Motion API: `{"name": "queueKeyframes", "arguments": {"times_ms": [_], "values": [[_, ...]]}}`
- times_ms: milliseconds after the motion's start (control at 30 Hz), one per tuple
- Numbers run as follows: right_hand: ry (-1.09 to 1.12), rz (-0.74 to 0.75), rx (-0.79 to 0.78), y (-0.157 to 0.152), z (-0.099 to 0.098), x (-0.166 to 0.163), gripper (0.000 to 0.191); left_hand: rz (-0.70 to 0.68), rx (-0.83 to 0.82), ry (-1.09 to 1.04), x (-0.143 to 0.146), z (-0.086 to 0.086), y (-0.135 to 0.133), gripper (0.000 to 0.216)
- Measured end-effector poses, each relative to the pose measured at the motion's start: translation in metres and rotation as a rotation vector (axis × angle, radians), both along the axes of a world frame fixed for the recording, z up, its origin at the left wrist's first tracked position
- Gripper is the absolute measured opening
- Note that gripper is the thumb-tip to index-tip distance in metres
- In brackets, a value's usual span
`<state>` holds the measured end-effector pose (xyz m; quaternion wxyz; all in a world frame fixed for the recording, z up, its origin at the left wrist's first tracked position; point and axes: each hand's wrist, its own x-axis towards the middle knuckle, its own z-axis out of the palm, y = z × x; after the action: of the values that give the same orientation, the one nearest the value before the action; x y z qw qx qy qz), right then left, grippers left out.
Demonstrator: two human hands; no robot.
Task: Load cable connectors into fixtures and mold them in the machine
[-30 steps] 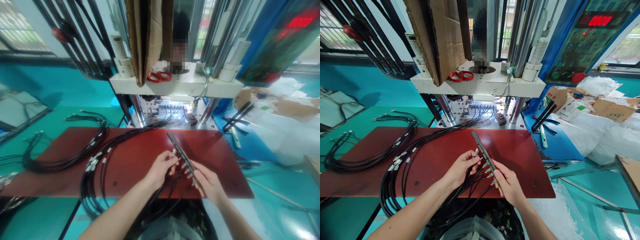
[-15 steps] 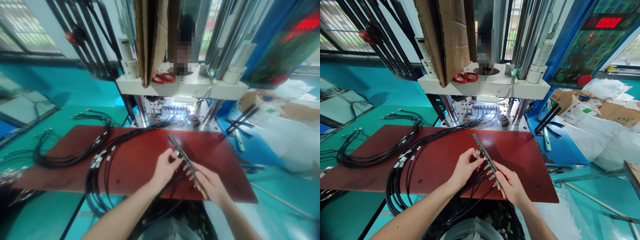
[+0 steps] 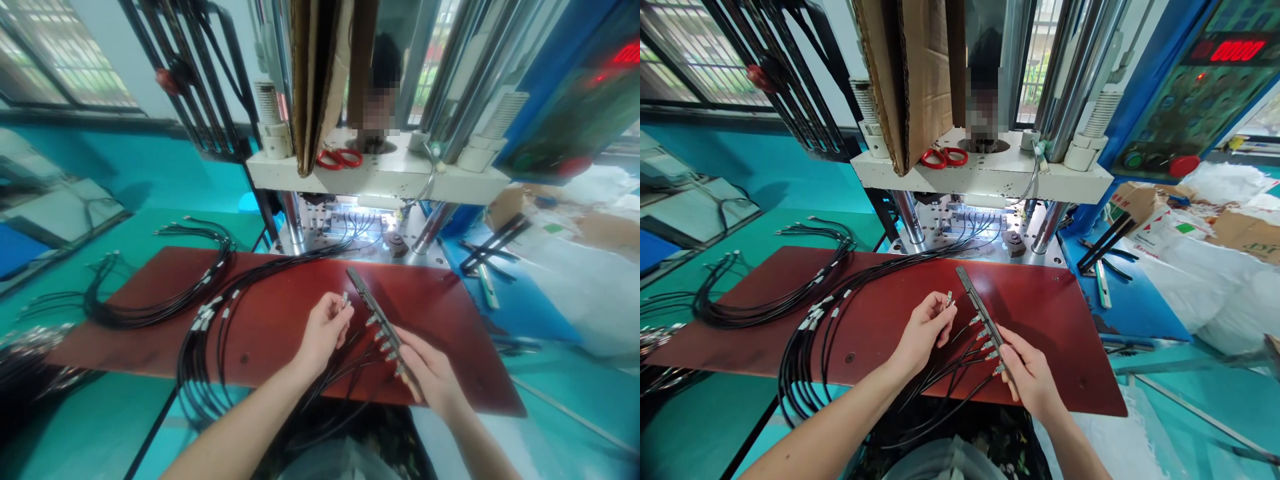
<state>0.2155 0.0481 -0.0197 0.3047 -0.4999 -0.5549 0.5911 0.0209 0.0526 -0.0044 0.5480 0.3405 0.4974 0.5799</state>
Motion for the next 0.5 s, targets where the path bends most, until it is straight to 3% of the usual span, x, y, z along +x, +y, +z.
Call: {"name": "queueKeyframes", "arguments": {"times_ms": [233, 500], "values": [[0.013, 0.078, -0.039, -0.001, -0.003, 0.006, 0.052, -0.163, -0.195, 0.089, 0.002, -0.004, 0.006, 0.029], [-0.05, 0.133, 0.014, 0.003, -0.004, 0.009, 0.054, -0.252, -0.236, 0.043, 0.0, 0.0, 0.011, 0.035]]}}
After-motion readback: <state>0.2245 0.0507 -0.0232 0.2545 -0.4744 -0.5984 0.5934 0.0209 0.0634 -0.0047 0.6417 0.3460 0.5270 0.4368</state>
